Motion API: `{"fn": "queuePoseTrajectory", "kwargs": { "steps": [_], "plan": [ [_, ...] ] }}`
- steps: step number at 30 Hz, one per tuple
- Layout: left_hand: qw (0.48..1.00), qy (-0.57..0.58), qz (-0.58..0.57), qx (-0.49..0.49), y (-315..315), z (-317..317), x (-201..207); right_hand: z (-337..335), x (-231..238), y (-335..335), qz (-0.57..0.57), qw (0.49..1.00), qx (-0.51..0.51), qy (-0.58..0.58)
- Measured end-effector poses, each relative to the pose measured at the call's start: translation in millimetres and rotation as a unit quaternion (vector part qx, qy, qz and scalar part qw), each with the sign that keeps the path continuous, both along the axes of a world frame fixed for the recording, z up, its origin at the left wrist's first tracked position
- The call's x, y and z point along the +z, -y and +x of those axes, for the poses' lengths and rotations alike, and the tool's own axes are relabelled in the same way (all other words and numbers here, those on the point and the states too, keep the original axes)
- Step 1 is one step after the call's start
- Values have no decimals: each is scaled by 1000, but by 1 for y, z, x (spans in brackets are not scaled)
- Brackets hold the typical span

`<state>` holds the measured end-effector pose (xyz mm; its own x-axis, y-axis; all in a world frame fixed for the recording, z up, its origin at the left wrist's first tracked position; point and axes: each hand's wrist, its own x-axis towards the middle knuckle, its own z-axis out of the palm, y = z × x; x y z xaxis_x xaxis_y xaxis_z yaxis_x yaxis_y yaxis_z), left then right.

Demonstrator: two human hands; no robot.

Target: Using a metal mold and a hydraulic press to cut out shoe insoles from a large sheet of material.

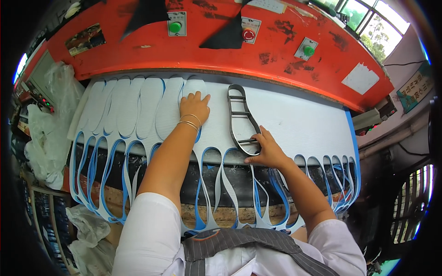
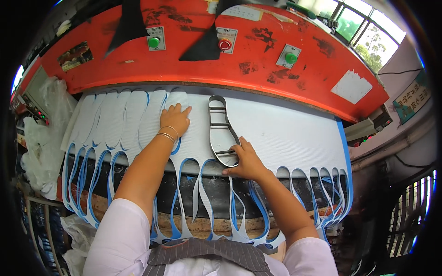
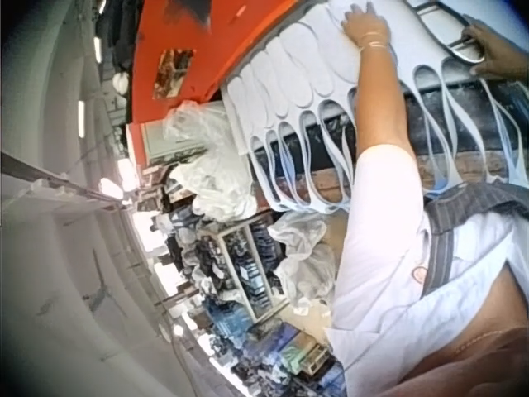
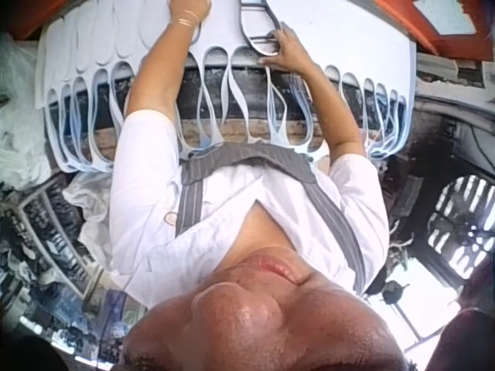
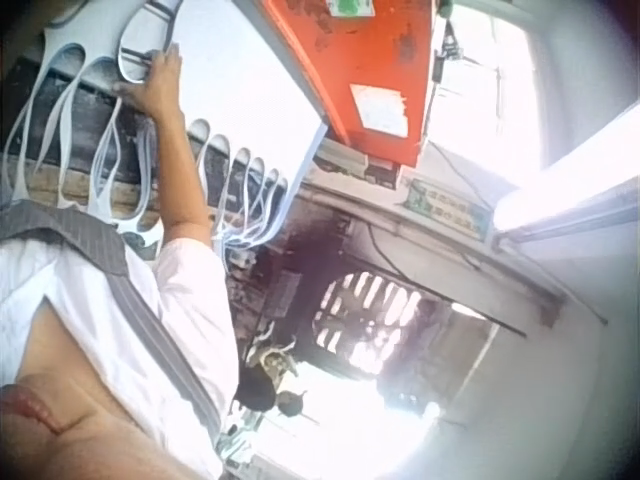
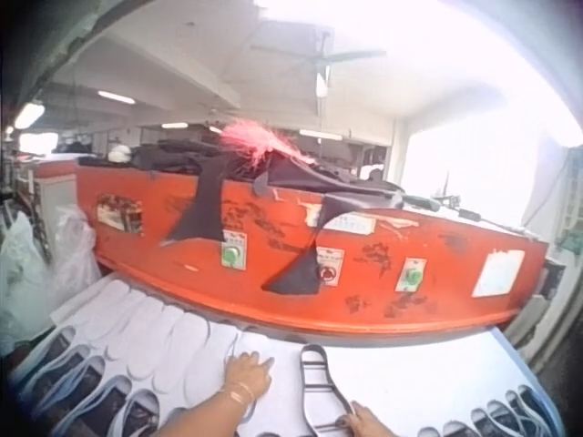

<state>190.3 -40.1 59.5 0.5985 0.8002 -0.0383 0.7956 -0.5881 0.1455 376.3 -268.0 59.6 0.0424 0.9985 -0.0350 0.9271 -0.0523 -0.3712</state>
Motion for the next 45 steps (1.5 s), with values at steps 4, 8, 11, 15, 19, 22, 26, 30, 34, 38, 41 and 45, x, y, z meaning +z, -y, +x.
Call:
{"fn": "queuePoseTrajectory", "kwargs": {
  "steps": [4, 8, 11, 15, 19, 22, 26, 30, 34, 38, 41, 45],
  "plan": [
    [994, -7, 96, -46, 4, -10, -22, -21, 1, -33, 36, 990, -61, -125],
    [986, 85, 106, -101, 21, -36, -45, -54, -16, -60, 92, 990, -64, -82],
    [987, 97, 75, -103, 33, -49, -42, -67, -35, -59, 114, 989, -69, -63],
    [987, 99, 64, -108, 33, -53, -36, -67, -34, -60, 137, 987, -57, -67],
    [987, 106, 46, -116, 32, -55, -31, -68, -33, -56, 147, 986, -50, -57],
    [982, 135, 48, -122, 33, -50, -33, -67, -31, -53, 181, 982, -43, -35],
    [987, 123, 33, -97, 31, -47, -24, -72, -24, -58, 173, 984, -38, 2],
    [978, 191, -36, -74, 10, -73, -26, -76, -4, -65, 175, 981, -27, -73],
    [861, 508, 22, 17, 17, -43, 87, 39, 84, -60, 511, 842, -94, -146],
    [753, 519, 403, 13, -1, -41, 173, 105, 165, -86, 681, 660, -259, -183],
    [859, 366, 359, 8, -36, -48, 187, 146, 176, -117, 604, 692, -391, 53],
    [883, 426, 199, -14, -18, -50, 184, 142, 169, -102, 640, 700, -315, -35]
  ]
}}
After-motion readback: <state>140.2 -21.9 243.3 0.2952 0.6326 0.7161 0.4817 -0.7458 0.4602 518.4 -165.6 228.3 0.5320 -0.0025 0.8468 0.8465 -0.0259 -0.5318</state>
